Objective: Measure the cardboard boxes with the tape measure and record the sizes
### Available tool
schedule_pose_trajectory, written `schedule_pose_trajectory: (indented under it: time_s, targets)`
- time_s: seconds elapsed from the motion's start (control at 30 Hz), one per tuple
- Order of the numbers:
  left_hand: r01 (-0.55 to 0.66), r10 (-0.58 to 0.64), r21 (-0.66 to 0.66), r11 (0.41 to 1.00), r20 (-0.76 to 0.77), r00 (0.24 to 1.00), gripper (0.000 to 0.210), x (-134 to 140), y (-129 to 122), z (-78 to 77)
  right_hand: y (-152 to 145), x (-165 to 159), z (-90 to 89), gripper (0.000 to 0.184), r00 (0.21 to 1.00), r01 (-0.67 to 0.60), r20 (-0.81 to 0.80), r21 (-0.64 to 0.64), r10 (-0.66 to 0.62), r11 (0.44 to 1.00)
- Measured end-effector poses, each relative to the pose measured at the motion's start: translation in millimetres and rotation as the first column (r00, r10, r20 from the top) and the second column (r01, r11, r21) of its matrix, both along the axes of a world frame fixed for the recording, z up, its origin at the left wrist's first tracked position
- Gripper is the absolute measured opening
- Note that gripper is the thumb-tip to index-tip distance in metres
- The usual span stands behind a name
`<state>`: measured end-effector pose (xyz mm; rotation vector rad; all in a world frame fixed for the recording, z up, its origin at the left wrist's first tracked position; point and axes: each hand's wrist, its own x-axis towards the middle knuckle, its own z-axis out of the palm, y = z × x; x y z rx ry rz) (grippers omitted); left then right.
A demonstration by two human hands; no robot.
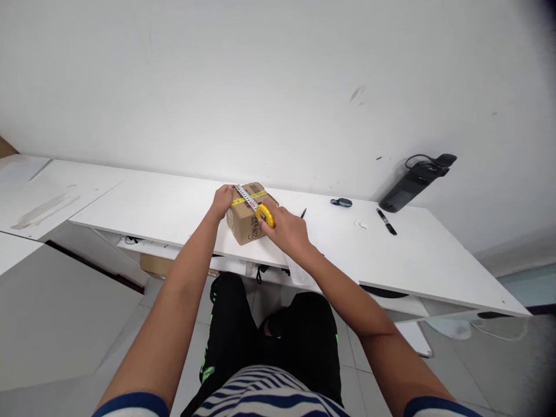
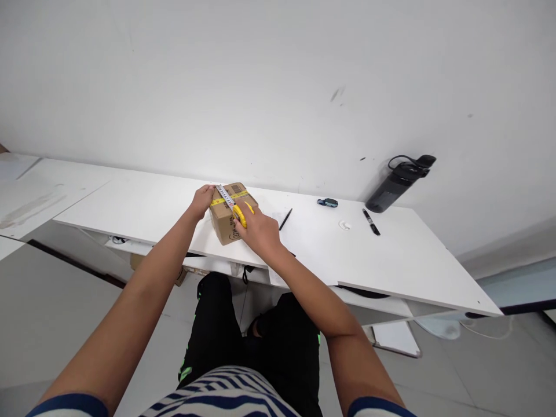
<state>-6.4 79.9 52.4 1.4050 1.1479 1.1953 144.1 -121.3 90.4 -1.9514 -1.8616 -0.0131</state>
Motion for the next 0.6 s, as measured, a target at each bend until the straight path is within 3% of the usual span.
schedule_pose_trajectory:
  time_s: [0.17, 0.33, 0.6]
  targets:
    - [0.003, -0.003, -0.011, 1.0, 0.011, 1.0, 0.024, -2, -2, 1.5, 8, -4, 3.2, 0.056, 1.0, 0.008, -0.029, 0.038, -0.007, 0.999]
    - [0.006, -0.006, 0.016, 1.0, 0.02, 1.0, 0.022, -7, -6, -0.9, 54, -12, 10.1, 0.059, 0.998, -0.018, -0.052, 0.061, 0.022, 0.998]
    - [0.076, -0.077, 0.071, 0.995, 0.012, 0.997, 0.029, -20, -10, -7.9, 122, -36, 13.8, 0.067, 0.976, -0.2, -0.071, 0.075, 0.205, 0.977]
